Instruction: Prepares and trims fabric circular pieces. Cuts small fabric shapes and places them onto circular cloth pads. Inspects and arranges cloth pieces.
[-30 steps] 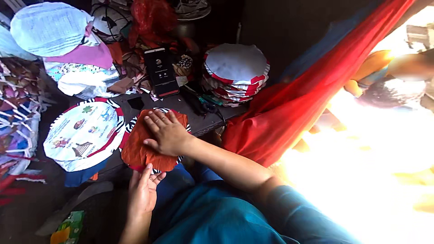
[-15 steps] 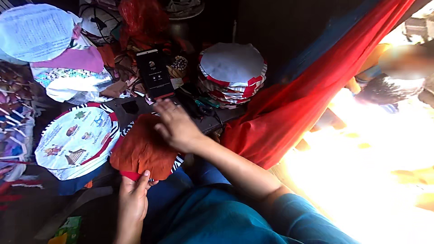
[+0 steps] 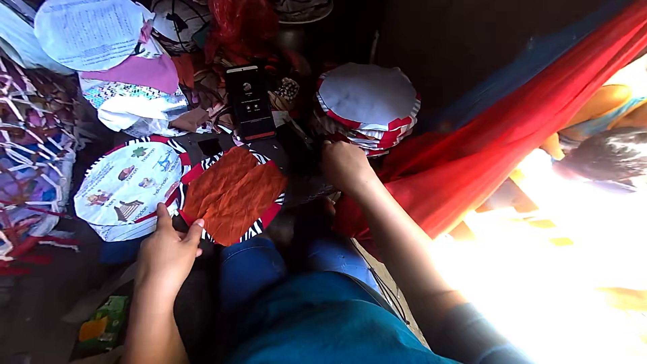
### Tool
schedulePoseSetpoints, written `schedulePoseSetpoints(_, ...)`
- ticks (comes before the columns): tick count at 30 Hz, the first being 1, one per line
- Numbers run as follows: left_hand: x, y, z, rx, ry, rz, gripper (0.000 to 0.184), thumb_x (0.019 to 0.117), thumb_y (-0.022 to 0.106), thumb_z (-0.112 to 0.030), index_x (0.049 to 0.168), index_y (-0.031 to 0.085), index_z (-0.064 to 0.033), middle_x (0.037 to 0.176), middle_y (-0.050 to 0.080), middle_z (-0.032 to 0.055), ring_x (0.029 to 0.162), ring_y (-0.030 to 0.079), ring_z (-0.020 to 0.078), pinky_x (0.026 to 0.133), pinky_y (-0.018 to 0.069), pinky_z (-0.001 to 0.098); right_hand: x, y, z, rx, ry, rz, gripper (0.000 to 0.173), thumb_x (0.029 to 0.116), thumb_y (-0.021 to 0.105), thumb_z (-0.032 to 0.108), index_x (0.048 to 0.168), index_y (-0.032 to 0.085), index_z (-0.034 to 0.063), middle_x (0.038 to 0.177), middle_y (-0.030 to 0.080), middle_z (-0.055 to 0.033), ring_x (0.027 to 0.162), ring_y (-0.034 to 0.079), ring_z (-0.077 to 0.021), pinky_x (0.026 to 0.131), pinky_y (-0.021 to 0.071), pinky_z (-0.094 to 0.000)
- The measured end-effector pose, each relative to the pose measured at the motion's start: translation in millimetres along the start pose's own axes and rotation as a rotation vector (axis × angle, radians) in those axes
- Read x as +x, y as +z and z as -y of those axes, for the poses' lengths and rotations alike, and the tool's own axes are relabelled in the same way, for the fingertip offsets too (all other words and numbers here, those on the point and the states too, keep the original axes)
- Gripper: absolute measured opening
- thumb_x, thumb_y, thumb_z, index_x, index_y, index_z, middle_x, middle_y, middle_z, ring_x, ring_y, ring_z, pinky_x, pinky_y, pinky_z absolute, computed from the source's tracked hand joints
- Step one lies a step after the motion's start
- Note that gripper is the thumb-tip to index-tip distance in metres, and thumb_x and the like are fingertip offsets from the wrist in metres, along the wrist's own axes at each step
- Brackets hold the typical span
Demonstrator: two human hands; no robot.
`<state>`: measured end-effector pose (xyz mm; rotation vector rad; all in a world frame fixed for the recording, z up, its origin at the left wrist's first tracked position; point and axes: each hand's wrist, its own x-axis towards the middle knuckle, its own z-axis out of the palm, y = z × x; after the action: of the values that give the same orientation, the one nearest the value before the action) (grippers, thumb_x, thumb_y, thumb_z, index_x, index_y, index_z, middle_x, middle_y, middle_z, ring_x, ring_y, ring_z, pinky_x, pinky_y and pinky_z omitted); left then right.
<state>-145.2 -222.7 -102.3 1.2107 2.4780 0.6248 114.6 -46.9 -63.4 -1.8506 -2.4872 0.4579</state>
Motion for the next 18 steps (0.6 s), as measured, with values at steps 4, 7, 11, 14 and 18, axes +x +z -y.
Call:
schedulePoseSetpoints(4,-6.3,-4.4,-12.4,0.101,0.244,-0.190,0.052,0.1055,0.055,-0.026,0.148,0.048,0.0028,0.101,0.067,0.0332,0.093,0.065,0.0535,0.082,0.0459,0.0732,1.8,-3.4,1.3,0.002,-0.013,0.000,0.022,0.0970,0.062,0.012,0.108,0.064,-0.0063,0.108,0.067,-0.0268,0.107,0.066,-0.0447,0.083,0.0519,-0.0622)
schedulePoseSetpoints(7,-0.5,8.2,-33.0,0.114,0.398,-0.116,0.051,0.1062,0.053,-0.023,0.149,0.046,0.0041,0.132,0.058,0.0344,0.123,0.056,0.0541,0.101,0.0416,0.0706,-5.9,-6.6,5.0,-0.012,-0.019,-0.050,0.026,0.0957,0.064,0.011,0.114,0.062,-0.0074,0.110,0.066,-0.0267,0.108,0.066,-0.0442,0.085,0.0521,-0.0611)
schedulePoseSetpoints(11,16.7,45.1,-41.9,0.172,0.597,-0.068,0.056,0.1078,0.047,-0.029,0.152,0.042,0.0033,0.158,0.040,0.0262,0.149,0.032,0.0442,0.119,0.0246,0.0647,-33.8,11.1,-8.2,0.265,-0.222,-0.284,0.049,0.0939,0.071,0.016,0.135,0.057,-0.0069,0.107,0.068,-0.0257,0.094,0.069,-0.0407,0.080,0.0554,-0.0584)
schedulePoseSetpoints(14,28.0,57.9,-49.6,0.202,0.683,-0.027,0.055,0.1089,0.043,-0.032,0.153,0.043,0.0016,0.161,0.036,0.0232,0.153,0.025,0.0416,0.123,0.0171,0.0625,-55.9,39.2,-25.6,0.849,-0.332,-0.094,0.050,0.0918,0.069,0.011,0.139,0.057,0.0013,0.095,0.072,-0.0104,0.070,0.069,-0.0164,0.064,0.0609,-0.0351)
schedulePoseSetpoints(18,38.2,59.7,-66.3,0.280,0.773,0.049,0.055,0.1099,0.039,-0.035,0.156,0.041,-0.0036,0.164,0.032,0.0196,0.155,0.019,0.0408,0.123,0.0104,0.0636,-89.4,94.5,-38.7,1.536,-0.384,0.414,0.045,0.0901,0.064,0.016,0.132,0.055,0.0023,0.098,0.075,-0.0002,0.072,0.069,-0.0078,0.063,0.0589,-0.0244)
